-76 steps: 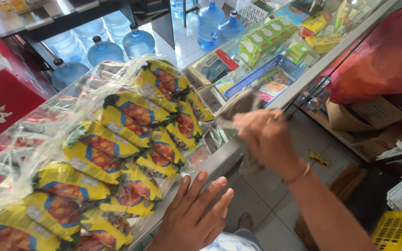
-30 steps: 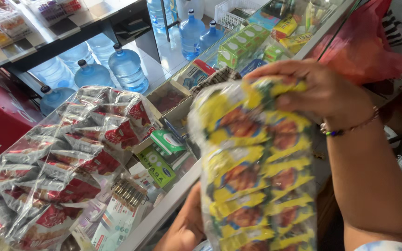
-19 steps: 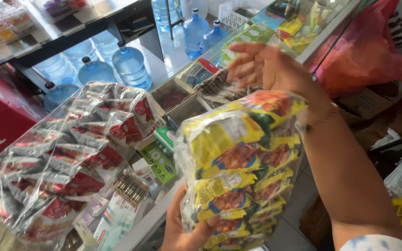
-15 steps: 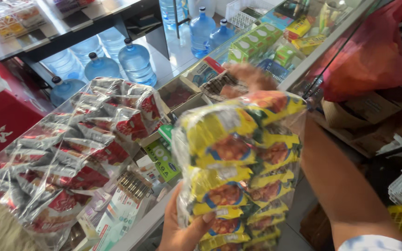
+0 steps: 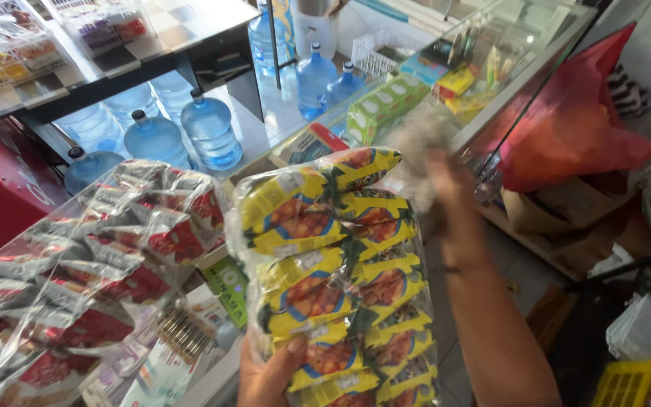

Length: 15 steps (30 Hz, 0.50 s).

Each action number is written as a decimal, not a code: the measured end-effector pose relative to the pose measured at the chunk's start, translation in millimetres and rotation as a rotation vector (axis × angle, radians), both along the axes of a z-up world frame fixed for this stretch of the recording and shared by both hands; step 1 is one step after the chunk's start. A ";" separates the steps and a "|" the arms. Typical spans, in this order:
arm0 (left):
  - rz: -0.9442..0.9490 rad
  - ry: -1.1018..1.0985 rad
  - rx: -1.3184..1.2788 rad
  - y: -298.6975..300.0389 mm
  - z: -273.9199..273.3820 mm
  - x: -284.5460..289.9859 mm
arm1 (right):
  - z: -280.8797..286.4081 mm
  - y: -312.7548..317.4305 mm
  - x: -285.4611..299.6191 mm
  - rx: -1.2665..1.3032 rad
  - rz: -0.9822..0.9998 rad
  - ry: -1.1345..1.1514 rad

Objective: The person wipes the glass display counter and shelves with a cloth, handling various items like a yellow pencil box, a green light bulb box, and packaged snacks. They pick up items, wipe them, and place them back on the counter.

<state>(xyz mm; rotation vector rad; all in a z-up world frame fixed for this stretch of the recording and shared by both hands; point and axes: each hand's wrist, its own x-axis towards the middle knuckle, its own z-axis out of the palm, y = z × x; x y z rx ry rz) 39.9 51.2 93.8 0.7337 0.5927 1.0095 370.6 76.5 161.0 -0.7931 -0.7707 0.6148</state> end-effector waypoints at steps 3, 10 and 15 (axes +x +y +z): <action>-0.024 -0.102 0.050 1.9 7.7 33.3 | 20.5 -61.3 -14.0 0.022 -0.374 -0.011; -0.231 -0.140 0.357 6.7 6.5 120.8 | 35.7 -116.2 -61.8 -0.037 -0.704 -1.324; -0.422 -0.021 0.505 5.9 -11.8 151.5 | 54.3 -115.9 -11.6 -0.306 -0.762 -1.076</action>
